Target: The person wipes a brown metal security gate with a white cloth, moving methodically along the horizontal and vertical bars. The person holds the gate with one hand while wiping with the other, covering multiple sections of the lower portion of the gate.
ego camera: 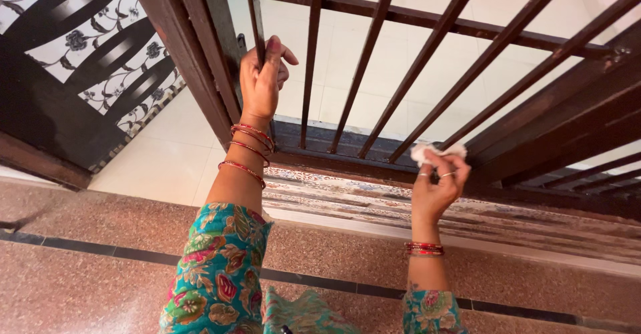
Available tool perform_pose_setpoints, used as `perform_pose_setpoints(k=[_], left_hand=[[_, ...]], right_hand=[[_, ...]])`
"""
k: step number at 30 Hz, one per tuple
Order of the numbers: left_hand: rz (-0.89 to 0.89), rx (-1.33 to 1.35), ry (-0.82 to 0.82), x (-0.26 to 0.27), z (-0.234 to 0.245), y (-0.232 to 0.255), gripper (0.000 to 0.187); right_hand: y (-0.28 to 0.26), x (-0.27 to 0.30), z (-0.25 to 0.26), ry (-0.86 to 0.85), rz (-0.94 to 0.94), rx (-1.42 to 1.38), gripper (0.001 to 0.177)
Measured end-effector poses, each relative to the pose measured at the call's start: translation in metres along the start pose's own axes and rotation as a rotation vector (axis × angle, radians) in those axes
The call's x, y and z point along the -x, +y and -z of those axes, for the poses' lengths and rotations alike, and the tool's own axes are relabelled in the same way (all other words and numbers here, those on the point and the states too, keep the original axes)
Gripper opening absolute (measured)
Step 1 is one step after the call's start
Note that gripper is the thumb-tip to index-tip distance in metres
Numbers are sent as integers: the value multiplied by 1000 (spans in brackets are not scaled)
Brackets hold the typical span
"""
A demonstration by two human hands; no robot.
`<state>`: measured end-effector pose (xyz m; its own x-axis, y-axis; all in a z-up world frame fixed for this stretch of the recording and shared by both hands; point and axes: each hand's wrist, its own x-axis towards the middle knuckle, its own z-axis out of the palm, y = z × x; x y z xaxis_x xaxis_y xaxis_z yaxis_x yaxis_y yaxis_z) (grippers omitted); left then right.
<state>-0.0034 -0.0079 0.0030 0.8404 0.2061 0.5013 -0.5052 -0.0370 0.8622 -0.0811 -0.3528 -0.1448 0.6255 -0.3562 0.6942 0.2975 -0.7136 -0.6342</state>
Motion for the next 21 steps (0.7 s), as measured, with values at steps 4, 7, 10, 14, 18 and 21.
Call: perform_pose_setpoints(k=[4,7,10,14,18,21], left_hand=[[-3,2,2,2,0,1,61],[14,10,7,3,1,1,59],[-12,21,-1,1,2,-2,58],[-15,44,12,0,3,-2,56],[-2,40,25,0,3,0,55],[13,53,23,-1,4,0,54]], right_hand=[[-8,5,18,-278,-190,40,21],[-42,-13,31,-298,-221,-130,21],[-82,-50,42,-166,13,-426,19],[-128,-93,38,39,215,-416,25],[-132,-90,20,115,359,-97,38],[-106,-67,0,128,277,-105,33]])
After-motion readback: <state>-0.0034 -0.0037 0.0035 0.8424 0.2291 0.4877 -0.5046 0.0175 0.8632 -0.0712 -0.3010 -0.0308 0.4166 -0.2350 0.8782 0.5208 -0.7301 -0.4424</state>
